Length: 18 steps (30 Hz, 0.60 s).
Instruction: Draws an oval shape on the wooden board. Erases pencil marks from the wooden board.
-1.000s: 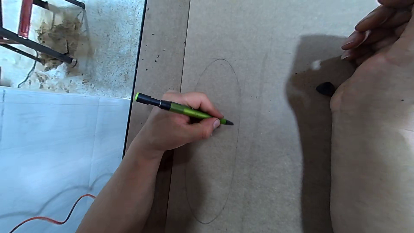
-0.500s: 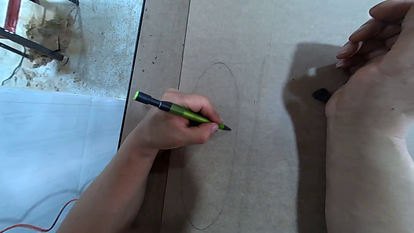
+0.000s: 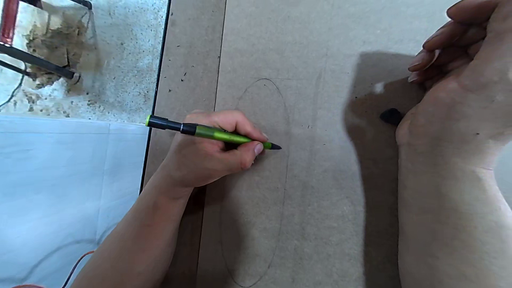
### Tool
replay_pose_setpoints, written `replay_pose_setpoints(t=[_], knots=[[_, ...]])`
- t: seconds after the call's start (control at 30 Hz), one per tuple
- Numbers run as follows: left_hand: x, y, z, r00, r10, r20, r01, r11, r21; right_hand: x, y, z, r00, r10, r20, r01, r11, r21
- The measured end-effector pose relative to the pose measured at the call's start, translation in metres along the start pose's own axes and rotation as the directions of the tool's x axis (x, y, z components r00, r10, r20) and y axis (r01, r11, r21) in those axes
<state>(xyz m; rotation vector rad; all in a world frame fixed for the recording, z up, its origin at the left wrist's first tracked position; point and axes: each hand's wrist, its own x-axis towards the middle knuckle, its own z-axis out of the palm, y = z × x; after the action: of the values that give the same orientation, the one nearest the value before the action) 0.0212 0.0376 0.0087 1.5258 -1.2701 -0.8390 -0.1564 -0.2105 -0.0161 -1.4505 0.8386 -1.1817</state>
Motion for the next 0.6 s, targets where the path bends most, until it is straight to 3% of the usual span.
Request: replay_pose_setpoints(t=[0.13,0.27,0.47,0.6], knots=[[0.0025,-0.0013,-0.0044,0.994,0.040,0.098,-0.039,0.999,-0.008,-0.0002,0.0004,0.0000,1.000,-0.016,0.000,0.016,1.000,0.007],[0.0010,0.0017,0.0031,0.998,-0.042,-0.040,0.041,0.999,-0.029,-0.0001,0.0002,-0.0007,1.000,-0.005,0.002,0.005,1.000,-0.015],[0.0051,0.0001,-0.0054,0.992,0.040,0.119,-0.043,0.999,0.019,-0.0009,-0.0008,-0.0003,1.000,0.004,0.000,-0.004,1.000,-0.013],[0.0020,-0.0002,-0.0011,1.000,-0.013,0.007,0.013,1.000,0.004,-0.0010,-0.0011,-0.0001,1.000,-0.006,-0.004,0.006,1.000,-0.007]])
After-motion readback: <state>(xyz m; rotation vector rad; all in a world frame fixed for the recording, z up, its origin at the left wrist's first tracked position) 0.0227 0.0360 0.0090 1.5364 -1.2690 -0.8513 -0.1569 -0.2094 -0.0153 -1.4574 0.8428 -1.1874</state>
